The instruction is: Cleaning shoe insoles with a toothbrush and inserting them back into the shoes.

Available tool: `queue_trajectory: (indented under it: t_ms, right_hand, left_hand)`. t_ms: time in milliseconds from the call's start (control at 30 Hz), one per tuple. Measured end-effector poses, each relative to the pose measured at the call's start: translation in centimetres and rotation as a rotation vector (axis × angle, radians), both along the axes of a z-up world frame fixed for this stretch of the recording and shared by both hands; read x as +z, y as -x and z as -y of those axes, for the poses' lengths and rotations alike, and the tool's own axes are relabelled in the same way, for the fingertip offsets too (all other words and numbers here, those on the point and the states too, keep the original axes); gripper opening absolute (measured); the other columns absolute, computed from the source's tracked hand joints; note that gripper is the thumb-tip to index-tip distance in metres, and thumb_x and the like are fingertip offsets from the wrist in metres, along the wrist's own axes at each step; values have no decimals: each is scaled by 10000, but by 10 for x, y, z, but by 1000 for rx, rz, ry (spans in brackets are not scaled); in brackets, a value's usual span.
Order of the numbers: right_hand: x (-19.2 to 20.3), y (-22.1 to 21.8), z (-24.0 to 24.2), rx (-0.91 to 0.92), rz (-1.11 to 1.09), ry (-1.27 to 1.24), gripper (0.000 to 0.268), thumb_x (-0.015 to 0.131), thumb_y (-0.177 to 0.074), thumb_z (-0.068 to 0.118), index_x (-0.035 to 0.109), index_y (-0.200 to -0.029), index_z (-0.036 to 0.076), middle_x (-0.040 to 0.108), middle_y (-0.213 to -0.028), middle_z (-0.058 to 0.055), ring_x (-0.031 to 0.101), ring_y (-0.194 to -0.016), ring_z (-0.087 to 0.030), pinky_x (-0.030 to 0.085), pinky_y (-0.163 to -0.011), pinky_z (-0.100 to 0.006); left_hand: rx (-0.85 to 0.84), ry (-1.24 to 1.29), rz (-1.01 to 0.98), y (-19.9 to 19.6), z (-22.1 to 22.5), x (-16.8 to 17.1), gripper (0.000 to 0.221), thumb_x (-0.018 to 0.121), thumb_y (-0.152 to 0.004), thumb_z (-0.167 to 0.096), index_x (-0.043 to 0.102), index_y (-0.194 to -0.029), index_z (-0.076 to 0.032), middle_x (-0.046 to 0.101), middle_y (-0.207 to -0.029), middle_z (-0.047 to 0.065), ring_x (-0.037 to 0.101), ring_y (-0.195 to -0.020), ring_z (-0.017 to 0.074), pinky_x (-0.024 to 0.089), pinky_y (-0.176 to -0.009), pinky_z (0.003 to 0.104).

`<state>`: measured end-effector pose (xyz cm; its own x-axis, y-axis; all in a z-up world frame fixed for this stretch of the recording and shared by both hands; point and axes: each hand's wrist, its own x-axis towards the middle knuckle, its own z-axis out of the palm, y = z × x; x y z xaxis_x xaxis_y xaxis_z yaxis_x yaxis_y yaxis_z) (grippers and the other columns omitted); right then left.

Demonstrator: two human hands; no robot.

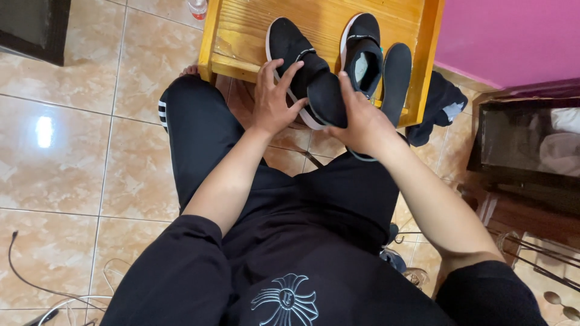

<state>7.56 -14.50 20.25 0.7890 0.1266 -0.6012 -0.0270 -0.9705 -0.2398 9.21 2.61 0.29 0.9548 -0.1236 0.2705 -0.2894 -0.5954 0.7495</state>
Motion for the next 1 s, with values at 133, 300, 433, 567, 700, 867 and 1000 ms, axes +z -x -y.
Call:
queue_trajectory:
  t_ms: [133,300,433,567,700,867,1000]
  right_hand:
    - [-15,-15,33,-16,47,-90,1007,776,-880,388,199,-1641,69,599,-1371,-254,556,-1291,-415,447,-1033,-470]
    - [-19,-27,41,-249,-209,-253,513,697,-917,292,621,-1412,183,709,-1307,-53,609,-1333,-183,461,-1090,-324]
    - [-24,-38,41,-237,-230,-281,526,696,-928,243,615,-1439,150,742,-1202,-50,673,-1162,-117,510,-982,-270]
    - [-7,-50,28,-219,-254,-126,561,692,-926,294,594,-1467,179,740,-1252,-69,695,-1149,-174,506,-1021,-304]
    - [-2,-46,19,-254,-192,-182,519,749,-893,300,666,-1385,160,751,-1171,-150,701,-1135,-309,547,-941,-419]
    - [-54,-61,55,-130,-118,-115,519,747,-887,339,677,-1368,158,772,-1076,-83,715,-1067,-279,563,-895,-430]
    - [-38,-58,28,17,-78,65,513,733,-847,365,723,-1283,95,779,-1052,-131,716,-1067,-370,595,-856,-517]
  left_hand:
    - [13,22,0,1,0,6,784,890,-868,-442,465,-1511,-295,415,-1432,156,404,-1384,389,418,-1119,576]
    - [-18,141,-69,-3,-1,11,620,713,-875,-361,512,-1456,-276,425,-1383,159,462,-1317,398,452,-1048,564]
    - [8,135,-58,-5,0,13,526,688,-946,-422,549,-1431,-274,444,-1348,157,473,-1282,389,449,-1056,558]
    - [68,156,-41,-10,3,11,478,682,-961,-467,610,-1384,-256,465,-1226,125,501,-1185,336,470,-1017,498]
    - [145,225,-2,-15,6,-8,417,789,-873,-467,671,-1246,-323,473,-993,31,621,-1024,300,510,-957,456]
    - [187,240,55,-16,10,-9,293,805,-831,-430,711,-1044,-252,528,-886,28,635,-925,267,533,-883,416]
    - [238,238,98,-14,13,6,165,779,-793,-308,687,-832,-177,565,-739,20,656,-788,244,562,-742,381]
